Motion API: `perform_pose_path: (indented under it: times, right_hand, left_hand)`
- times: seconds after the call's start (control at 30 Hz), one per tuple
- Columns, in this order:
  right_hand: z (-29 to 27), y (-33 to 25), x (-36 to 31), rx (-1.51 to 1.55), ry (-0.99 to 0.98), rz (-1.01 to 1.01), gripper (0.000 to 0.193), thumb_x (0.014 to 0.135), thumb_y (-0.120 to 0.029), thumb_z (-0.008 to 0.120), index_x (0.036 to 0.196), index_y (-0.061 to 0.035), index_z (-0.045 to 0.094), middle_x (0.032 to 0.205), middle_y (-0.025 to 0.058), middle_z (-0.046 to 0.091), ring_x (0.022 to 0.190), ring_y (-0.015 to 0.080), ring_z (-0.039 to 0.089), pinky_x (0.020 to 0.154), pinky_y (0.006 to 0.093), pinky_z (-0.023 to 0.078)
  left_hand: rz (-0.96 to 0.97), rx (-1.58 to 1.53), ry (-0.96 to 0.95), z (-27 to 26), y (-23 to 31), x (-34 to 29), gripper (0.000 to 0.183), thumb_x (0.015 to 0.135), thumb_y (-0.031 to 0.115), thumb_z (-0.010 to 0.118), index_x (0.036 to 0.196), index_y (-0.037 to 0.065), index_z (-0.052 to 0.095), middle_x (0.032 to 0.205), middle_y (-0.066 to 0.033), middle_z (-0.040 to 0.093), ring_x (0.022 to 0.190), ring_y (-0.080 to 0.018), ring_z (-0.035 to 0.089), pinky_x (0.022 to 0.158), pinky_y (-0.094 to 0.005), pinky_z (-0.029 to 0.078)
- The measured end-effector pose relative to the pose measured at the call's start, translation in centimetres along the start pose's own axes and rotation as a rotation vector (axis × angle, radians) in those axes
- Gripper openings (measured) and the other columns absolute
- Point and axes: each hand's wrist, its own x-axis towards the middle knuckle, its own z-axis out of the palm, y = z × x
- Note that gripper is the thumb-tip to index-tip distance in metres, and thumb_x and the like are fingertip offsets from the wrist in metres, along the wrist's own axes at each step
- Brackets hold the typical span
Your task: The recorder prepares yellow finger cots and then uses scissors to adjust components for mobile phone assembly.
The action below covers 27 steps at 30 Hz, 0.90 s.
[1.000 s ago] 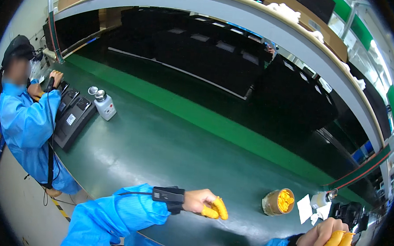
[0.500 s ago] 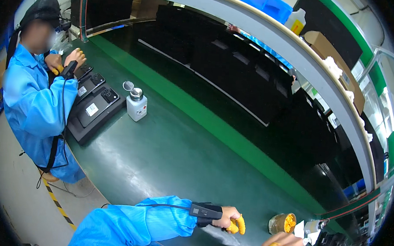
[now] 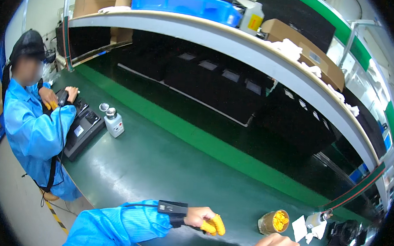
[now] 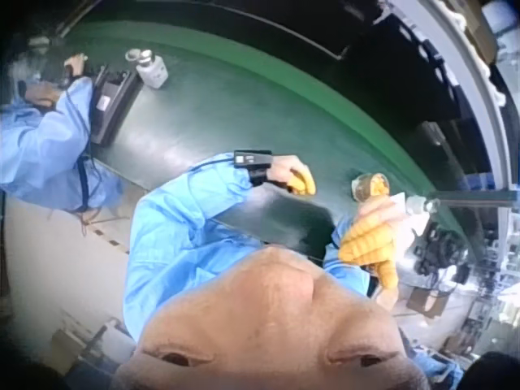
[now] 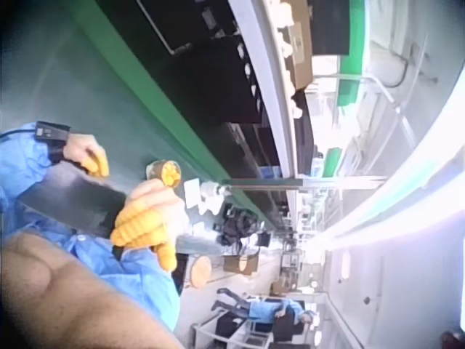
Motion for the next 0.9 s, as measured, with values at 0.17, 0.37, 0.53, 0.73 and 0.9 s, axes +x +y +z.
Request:
perform_pose_path:
  times: [0.17,0.37,0.53,0.73,0.9]
  right_hand:
    - [-4.7,-2.0,0.8,0.131,-0.314,-0.242,0.051,0.098,-0.046,0.059,0.073,-0.0025,0.071,0.081,0.0117,0.074,0.061,0.0195,0.068,0.047,0.0234,0.046]
    - [-7.8,-4.5,-0.5,0.161,-0.413,-0.239,0.042,0.097,-0.035,0.064,0.075,-0.0001,0.069,0.088,0.0159,0.072,0.07,0.0228,0.067,0.056,0.0292,0.051]
    - [-7.3,-8.5,-4.6,0.278,-0.158,-0.326,0.041,0.095,-0.013,0.057,0.06,0.0076,0.06,0.071,0.0274,0.064,0.061,0.0407,0.064,0.053,0.0478,0.053]
    - [-5.8,-7.5,-4.7,0.206,0.09,-0.57,0.035,0.094,-0.009,0.061,0.063,0.0066,0.066,0.067,0.0182,0.066,0.057,0.0259,0.063,0.053,0.0364,0.051]
    - [-3.8,-6.6,-6.9,0.274,0.288,-0.528,0.019,0.08,0.011,0.064,0.063,0.0059,0.068,0.066,0.0128,0.069,0.055,0.0145,0.064,0.057,0.0204,0.053]
  left_hand:
    - [0.027,-0.072,-0.089,-0.1,0.7,-0.1,0.03,0.098,0.011,0.06,0.125,-0.002,0.063,0.126,-0.0125,0.059,0.108,-0.021,0.06,0.093,-0.0339,0.052]
    - [0.094,-0.087,-0.024,0.1,2.6,-1.1,0.026,0.098,0.01,0.06,0.12,-0.003,0.064,0.126,-0.016,0.06,0.115,-0.025,0.058,0.097,-0.0377,0.049]
    - [-0.03,-0.14,0.019,0.9,4.1,-0.4,0.023,0.096,0.001,0.059,0.117,-0.005,0.066,0.129,-0.0206,0.059,0.117,-0.0278,0.058,0.099,-0.0375,0.049]
    - [-0.078,-0.153,0.021,1.2,4.2,0.4,0.022,0.094,0.002,0.062,0.114,-0.004,0.067,0.128,-0.0203,0.059,0.115,-0.0274,0.059,0.098,-0.0377,0.05]
    - [-0.101,-0.183,0.044,1.1,4.5,-0.3,0.021,0.095,0.003,0.062,0.114,-0.002,0.068,0.129,-0.0184,0.059,0.114,-0.0256,0.059,0.098,-0.0359,0.049]
